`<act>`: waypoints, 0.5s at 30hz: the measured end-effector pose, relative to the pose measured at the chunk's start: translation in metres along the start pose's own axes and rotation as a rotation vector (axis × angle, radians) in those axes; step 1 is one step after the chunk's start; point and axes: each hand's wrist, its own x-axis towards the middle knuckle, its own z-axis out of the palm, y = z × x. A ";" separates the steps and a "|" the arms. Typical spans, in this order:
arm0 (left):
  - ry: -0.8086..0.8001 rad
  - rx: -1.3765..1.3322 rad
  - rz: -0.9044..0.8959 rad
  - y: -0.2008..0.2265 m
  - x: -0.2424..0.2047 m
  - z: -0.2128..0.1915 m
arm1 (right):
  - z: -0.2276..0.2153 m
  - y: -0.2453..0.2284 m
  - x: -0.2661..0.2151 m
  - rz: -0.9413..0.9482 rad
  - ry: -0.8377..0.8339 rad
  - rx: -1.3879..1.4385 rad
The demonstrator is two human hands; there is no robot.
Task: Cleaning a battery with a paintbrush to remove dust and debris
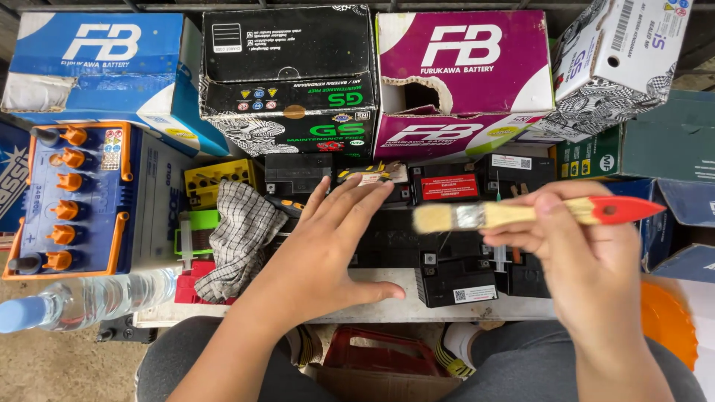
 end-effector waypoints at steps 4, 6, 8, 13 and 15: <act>0.013 0.032 0.026 0.002 0.004 0.008 | 0.016 -0.011 -0.002 0.092 -0.038 -0.188; 0.009 0.056 0.033 0.000 0.006 0.012 | 0.012 -0.012 0.000 -0.001 -0.038 -0.441; 0.019 0.094 0.047 -0.004 0.005 0.019 | 0.004 -0.010 0.002 -0.038 0.017 -0.502; 0.065 0.196 0.063 -0.005 0.007 0.030 | 0.002 -0.025 0.012 -0.009 0.083 -0.379; 0.072 0.229 0.063 -0.006 0.009 0.032 | 0.003 -0.030 0.016 0.062 0.093 -0.259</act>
